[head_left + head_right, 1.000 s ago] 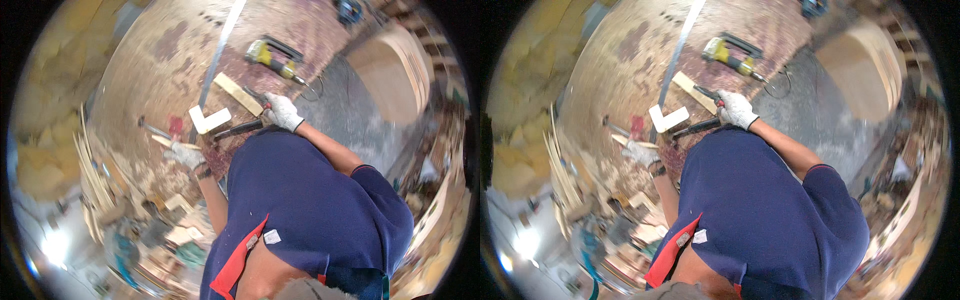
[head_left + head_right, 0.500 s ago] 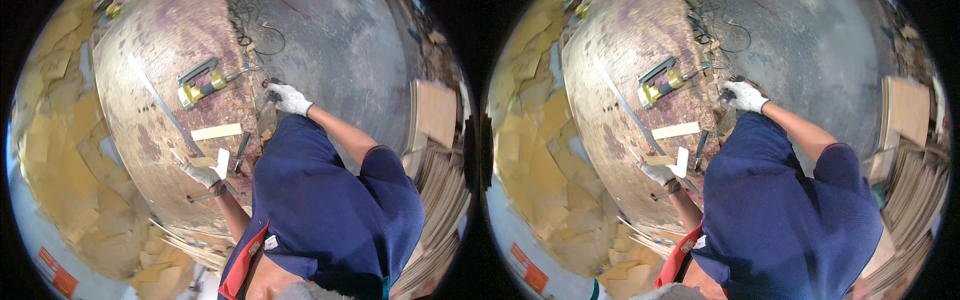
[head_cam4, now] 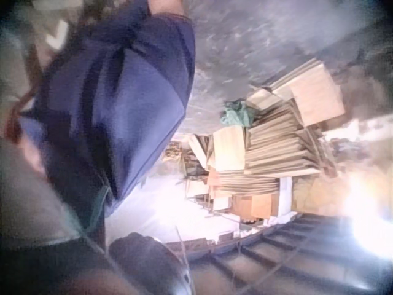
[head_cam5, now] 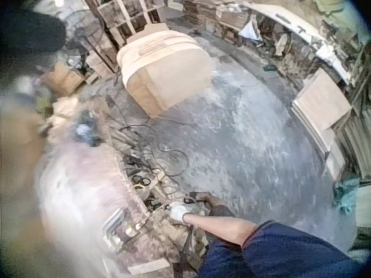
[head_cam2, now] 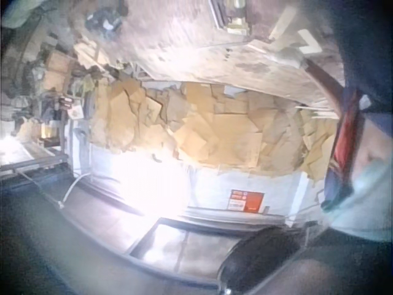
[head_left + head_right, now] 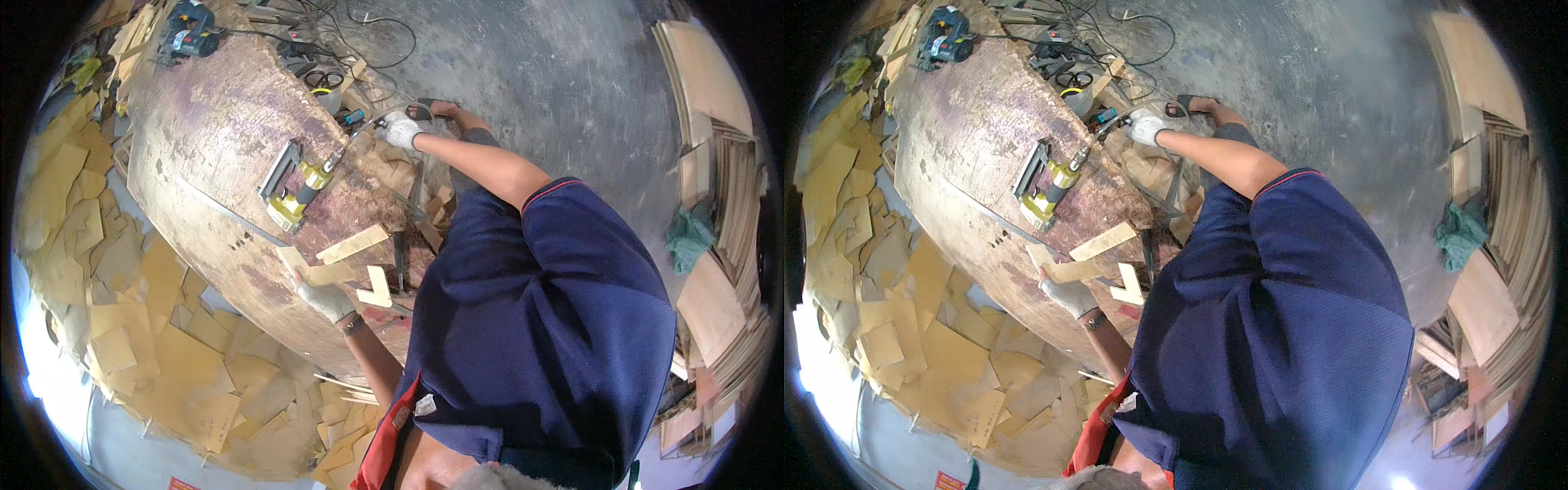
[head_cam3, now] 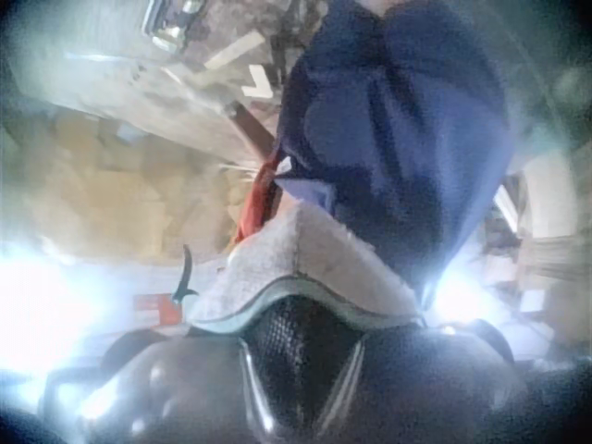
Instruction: The person assembles small wooden L-shaped pieces by aligning them, inserting nails, and using a nail gun to fasten them. They also use a metal ruler to measure and a pencil to mark the wood, and a power sander to smooth edges. The person handles multiple wooden pieces and tools on a cluttered workbench.
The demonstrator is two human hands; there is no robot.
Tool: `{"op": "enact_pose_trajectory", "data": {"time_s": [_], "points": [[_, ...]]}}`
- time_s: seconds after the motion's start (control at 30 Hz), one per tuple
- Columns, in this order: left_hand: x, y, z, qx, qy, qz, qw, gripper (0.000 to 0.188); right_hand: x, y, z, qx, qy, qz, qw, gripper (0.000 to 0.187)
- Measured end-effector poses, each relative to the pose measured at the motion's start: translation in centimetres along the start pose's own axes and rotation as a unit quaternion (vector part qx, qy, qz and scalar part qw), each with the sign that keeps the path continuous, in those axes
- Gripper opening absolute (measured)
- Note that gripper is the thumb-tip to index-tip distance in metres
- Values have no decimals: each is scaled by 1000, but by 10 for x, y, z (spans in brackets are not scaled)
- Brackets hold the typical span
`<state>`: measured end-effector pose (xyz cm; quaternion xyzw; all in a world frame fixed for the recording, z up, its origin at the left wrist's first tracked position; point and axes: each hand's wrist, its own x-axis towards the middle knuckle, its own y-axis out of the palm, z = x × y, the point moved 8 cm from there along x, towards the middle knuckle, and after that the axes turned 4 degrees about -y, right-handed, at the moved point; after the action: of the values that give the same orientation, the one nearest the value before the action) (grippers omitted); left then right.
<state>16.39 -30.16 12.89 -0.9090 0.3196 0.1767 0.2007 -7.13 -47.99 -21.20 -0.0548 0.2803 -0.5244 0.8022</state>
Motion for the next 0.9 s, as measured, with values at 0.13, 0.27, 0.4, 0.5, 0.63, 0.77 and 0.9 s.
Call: {"op": "enact_pose_trajectory", "data": {"time_s": [0.13,0.27,0.4,0.5,0.63,0.77,0.9], "points": [[-3,7,6,32,-8,4,999,57,5,10,5,12,21,-59,998,39],[-6,13,18,22,-26,22,999,60,-6,17,11,120,53,-33,991,38],[-7,22,29,38,-54,59,996,68,-27,11,37,197,13,-44,979,37],[-8,26,37,16,-75,72,994,71,-37,10,60,221,-55,-50,972,34],[-14,27,51,-55,-120,103,986,84,-13,31,72,94,-92,48,990,31],[-35,11,68,-185,-189,97,960,86,13,51,60,-59,-96,132,985,28],[-71,-11,86,-380,-213,134,890,75,26,51,49,-178,-110,146,967,27]]}}
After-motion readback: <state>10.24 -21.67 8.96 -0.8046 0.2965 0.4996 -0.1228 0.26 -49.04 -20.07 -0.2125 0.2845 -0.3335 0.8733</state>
